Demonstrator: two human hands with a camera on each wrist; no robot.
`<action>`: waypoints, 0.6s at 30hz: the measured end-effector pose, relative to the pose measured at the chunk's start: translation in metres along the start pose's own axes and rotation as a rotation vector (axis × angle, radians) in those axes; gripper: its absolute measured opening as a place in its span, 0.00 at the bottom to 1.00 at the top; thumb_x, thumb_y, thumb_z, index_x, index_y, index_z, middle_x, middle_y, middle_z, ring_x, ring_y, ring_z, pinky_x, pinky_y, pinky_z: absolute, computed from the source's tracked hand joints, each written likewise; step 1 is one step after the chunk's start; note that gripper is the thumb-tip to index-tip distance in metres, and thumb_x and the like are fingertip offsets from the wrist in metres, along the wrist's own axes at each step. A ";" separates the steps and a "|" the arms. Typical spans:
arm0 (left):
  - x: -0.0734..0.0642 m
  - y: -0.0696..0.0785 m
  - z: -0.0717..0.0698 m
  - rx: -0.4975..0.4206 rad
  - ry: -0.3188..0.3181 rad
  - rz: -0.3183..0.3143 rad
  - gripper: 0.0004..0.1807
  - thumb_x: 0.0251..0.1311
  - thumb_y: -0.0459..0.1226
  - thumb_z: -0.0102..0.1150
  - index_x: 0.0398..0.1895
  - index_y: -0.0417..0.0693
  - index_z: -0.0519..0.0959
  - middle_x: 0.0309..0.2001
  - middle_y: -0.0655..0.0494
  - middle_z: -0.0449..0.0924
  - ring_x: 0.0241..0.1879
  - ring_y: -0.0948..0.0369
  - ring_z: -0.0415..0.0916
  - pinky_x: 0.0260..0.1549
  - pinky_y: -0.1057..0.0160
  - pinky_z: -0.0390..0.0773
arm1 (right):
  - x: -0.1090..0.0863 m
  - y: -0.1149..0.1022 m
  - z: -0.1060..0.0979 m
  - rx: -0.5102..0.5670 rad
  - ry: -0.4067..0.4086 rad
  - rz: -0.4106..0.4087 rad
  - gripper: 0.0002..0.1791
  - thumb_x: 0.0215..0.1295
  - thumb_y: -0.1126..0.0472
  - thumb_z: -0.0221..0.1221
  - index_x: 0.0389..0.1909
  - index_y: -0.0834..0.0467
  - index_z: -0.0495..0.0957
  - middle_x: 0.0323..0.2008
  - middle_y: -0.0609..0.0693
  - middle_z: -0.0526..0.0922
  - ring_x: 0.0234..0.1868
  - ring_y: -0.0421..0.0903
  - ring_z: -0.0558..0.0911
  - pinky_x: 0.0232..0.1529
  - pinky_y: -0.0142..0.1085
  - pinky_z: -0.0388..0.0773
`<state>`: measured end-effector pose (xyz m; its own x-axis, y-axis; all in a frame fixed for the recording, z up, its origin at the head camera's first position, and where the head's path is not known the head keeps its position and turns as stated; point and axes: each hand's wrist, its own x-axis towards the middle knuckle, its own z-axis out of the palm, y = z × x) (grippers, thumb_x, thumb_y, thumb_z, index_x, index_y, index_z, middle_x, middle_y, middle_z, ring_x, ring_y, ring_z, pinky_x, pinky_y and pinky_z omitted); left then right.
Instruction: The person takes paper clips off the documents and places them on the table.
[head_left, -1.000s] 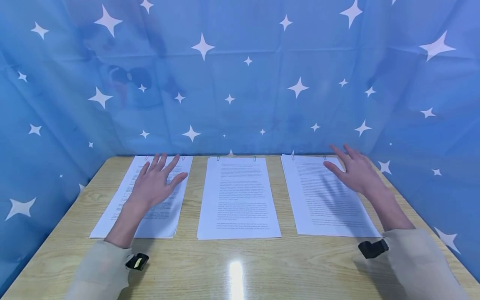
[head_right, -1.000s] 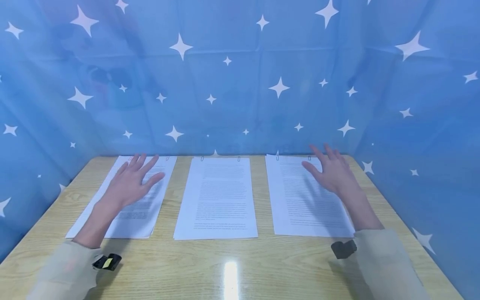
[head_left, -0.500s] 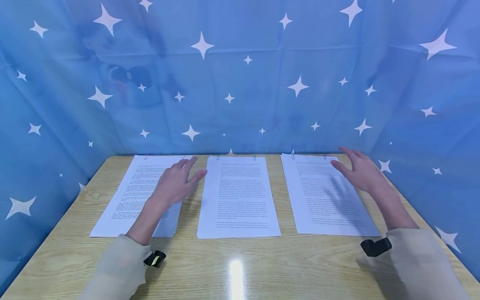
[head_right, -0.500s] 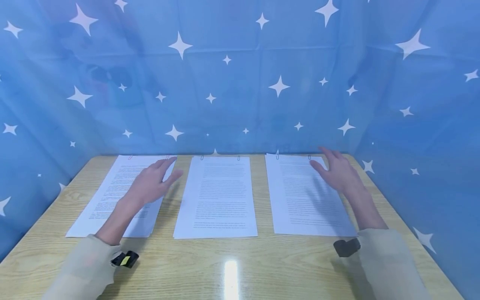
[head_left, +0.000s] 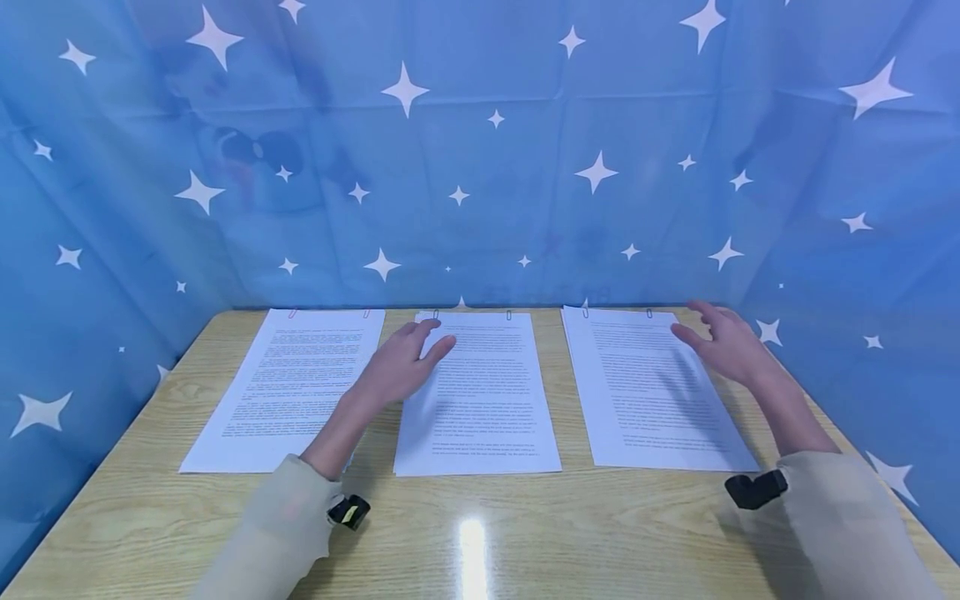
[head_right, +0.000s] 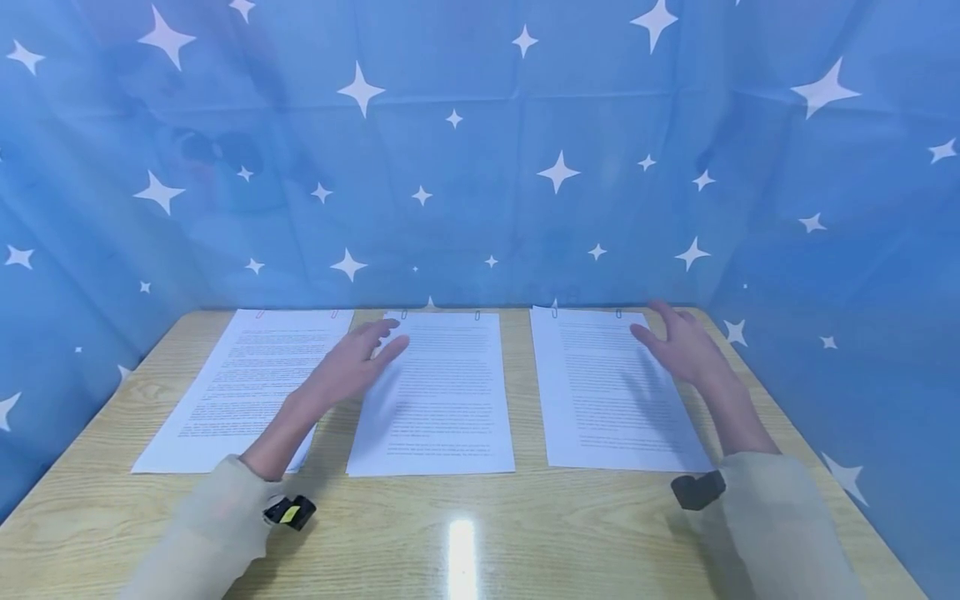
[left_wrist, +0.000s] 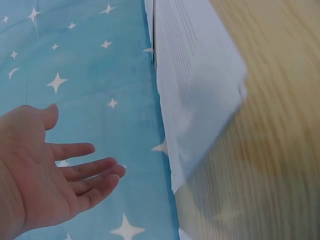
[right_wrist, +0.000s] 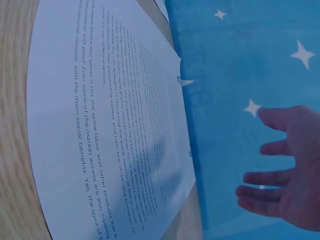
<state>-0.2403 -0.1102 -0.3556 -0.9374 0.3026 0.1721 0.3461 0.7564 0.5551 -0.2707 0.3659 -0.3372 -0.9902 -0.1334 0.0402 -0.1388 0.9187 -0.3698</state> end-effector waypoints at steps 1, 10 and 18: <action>0.002 0.002 0.002 -0.008 -0.004 -0.001 0.37 0.77 0.58 0.40 0.73 0.37 0.65 0.69 0.35 0.67 0.72 0.41 0.60 0.66 0.41 0.63 | 0.000 0.001 0.000 0.002 -0.002 0.005 0.44 0.79 0.38 0.42 0.75 0.72 0.51 0.69 0.80 0.54 0.65 0.77 0.62 0.58 0.70 0.63; 0.016 0.021 0.020 -0.082 -0.002 0.012 0.32 0.78 0.52 0.43 0.71 0.35 0.66 0.66 0.37 0.71 0.67 0.44 0.68 0.64 0.45 0.68 | 0.001 0.007 0.000 0.019 -0.030 0.025 0.42 0.79 0.40 0.43 0.73 0.75 0.53 0.66 0.80 0.59 0.64 0.76 0.63 0.57 0.69 0.65; 0.030 0.040 0.039 -0.115 -0.018 -0.015 0.25 0.75 0.41 0.52 0.68 0.36 0.70 0.62 0.37 0.75 0.60 0.46 0.74 0.58 0.48 0.75 | -0.002 0.018 0.001 0.036 -0.064 0.073 0.44 0.79 0.40 0.43 0.71 0.77 0.52 0.62 0.83 0.63 0.61 0.78 0.66 0.55 0.68 0.67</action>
<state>-0.2534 -0.0484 -0.3605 -0.9413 0.3029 0.1492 0.3246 0.6899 0.6471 -0.2716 0.3826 -0.3450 -0.9948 -0.0908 -0.0471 -0.0643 0.9131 -0.4026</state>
